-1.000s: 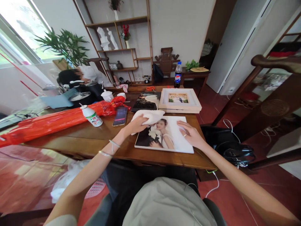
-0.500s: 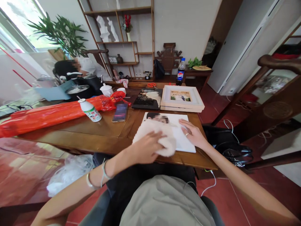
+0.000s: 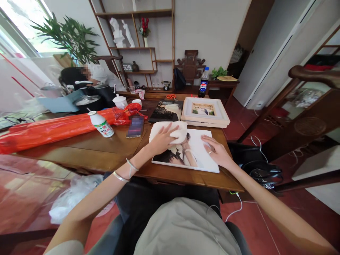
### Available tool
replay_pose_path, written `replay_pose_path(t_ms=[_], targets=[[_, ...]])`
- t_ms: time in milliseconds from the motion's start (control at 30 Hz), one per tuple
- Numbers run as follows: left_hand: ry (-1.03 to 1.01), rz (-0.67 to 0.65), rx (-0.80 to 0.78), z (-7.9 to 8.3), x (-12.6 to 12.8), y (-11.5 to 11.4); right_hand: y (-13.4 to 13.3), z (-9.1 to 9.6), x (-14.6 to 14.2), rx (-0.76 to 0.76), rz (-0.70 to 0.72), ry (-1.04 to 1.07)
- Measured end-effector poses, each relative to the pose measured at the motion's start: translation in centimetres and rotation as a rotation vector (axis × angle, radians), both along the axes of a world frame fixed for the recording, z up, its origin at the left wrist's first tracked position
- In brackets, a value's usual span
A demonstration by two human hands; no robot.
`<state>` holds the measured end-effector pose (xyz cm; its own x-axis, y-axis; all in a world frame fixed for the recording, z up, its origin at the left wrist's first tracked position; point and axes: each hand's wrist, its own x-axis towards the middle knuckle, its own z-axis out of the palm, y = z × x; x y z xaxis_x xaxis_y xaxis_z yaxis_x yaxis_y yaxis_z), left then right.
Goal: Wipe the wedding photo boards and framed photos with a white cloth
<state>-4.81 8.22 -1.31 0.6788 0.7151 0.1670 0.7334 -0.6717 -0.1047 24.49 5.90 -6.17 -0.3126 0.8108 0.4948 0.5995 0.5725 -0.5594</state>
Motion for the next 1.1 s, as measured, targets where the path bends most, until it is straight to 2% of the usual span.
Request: replay_pose_path(t_ms=[100,267,333,367,467,567,667,767,867,1033,1100], targets=[[0.051,-0.077,0.011,-0.3,0.7,-2.5,0.0,0.0,0.0,-0.004,0.002,0.003],[0.012,-0.144,0.011,-0.7,2.6,-10.4,-0.2,0.2,-0.1,-0.026,-0.001,-0.001],[-0.017,-0.162,0.022,-0.8,3.2,-12.1,-0.1,0.2,0.0,-0.025,-0.002,-0.008],[-0.022,-0.174,0.023,-0.7,3.3,-12.3,-0.1,0.2,0.0,-0.023,-0.003,-0.011],[-0.010,-0.131,0.021,-0.4,3.3,-10.0,0.0,0.0,0.1,-0.018,0.002,-0.018],[0.021,-0.034,0.030,0.1,2.9,-5.3,0.0,0.0,0.1,-0.009,0.009,-0.009],[0.029,-0.019,0.037,0.4,3.2,-1.2,-0.1,0.2,0.0,-0.007,0.009,0.003],[0.036,-0.036,0.027,0.7,4.5,-0.1,-0.1,0.3,0.0,-0.016,0.009,0.002],[0.080,-0.064,0.024,1.0,6.4,-2.5,-0.1,0.3,0.1,-0.014,0.018,0.009],[0.082,-0.117,0.026,1.1,8.3,-10.4,0.0,0.2,0.4,-0.054,0.060,0.023],[0.064,-0.153,0.051,1.0,8.5,-12.5,0.0,0.2,0.5,-0.061,0.065,0.038]])
